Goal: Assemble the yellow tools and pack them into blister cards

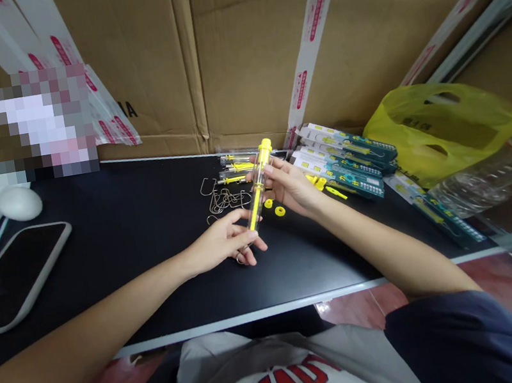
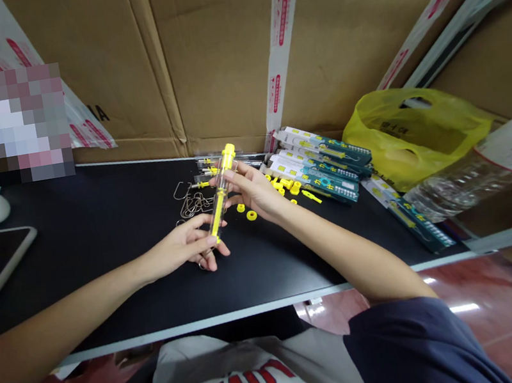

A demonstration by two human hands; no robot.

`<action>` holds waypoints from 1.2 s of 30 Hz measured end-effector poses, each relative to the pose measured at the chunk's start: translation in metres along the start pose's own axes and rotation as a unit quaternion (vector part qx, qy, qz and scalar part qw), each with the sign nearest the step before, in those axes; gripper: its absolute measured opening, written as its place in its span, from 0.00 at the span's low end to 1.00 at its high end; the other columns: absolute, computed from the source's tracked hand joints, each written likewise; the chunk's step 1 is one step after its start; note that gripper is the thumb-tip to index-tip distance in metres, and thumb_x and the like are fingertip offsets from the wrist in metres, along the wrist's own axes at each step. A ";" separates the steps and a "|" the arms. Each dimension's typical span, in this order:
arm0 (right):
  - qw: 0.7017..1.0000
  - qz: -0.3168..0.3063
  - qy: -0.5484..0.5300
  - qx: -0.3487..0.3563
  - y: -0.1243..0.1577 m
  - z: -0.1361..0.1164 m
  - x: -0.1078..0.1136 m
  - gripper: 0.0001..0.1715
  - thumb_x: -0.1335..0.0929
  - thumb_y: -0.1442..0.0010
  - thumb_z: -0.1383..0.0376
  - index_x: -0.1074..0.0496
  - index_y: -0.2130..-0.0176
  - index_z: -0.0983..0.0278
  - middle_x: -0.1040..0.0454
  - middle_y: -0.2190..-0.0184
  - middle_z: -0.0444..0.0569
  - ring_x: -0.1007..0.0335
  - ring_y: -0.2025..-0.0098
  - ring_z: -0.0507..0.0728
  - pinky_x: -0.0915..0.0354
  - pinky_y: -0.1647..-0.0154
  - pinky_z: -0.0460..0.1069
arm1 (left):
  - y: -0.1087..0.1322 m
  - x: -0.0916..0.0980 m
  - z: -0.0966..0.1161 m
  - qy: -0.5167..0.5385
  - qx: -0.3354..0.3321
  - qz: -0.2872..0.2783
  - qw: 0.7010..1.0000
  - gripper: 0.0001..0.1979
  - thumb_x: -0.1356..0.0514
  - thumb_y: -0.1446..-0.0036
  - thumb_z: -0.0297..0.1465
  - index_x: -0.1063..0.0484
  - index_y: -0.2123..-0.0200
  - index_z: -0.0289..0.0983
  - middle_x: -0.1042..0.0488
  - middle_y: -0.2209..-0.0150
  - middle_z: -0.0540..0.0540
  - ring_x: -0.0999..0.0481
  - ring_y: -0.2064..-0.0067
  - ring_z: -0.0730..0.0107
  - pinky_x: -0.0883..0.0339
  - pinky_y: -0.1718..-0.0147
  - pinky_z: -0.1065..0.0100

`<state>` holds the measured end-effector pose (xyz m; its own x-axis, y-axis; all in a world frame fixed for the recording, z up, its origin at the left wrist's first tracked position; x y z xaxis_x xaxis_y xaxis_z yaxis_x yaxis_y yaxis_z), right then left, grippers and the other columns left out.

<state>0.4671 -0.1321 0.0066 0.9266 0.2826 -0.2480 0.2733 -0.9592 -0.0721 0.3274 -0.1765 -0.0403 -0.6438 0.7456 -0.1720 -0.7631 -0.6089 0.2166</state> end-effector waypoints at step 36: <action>0.988 0.124 0.046 0.075 -0.003 -0.024 0.031 0.21 0.29 0.47 0.50 0.32 0.58 0.58 0.22 0.63 0.45 0.28 0.70 0.51 0.30 0.70 0.47 | 0.000 0.003 -0.009 -0.065 0.022 0.023 0.997 0.14 0.37 0.45 0.40 0.27 0.67 0.33 0.19 0.71 0.43 0.19 0.70 0.68 0.28 0.72 0.72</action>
<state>0.5007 -0.1201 0.0225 0.9819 0.0317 -0.1866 0.0004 -0.9863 -0.1652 0.3246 -0.1768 -0.0491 -0.6636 0.7473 -0.0347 -0.7272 -0.6335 0.2643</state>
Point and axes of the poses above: each hand's wrist, its own y-axis away from the middle knuckle, its own x-axis out of the back of the hand, z = x × y, the point moved 6 cm from there along -y, towards the middle knuckle
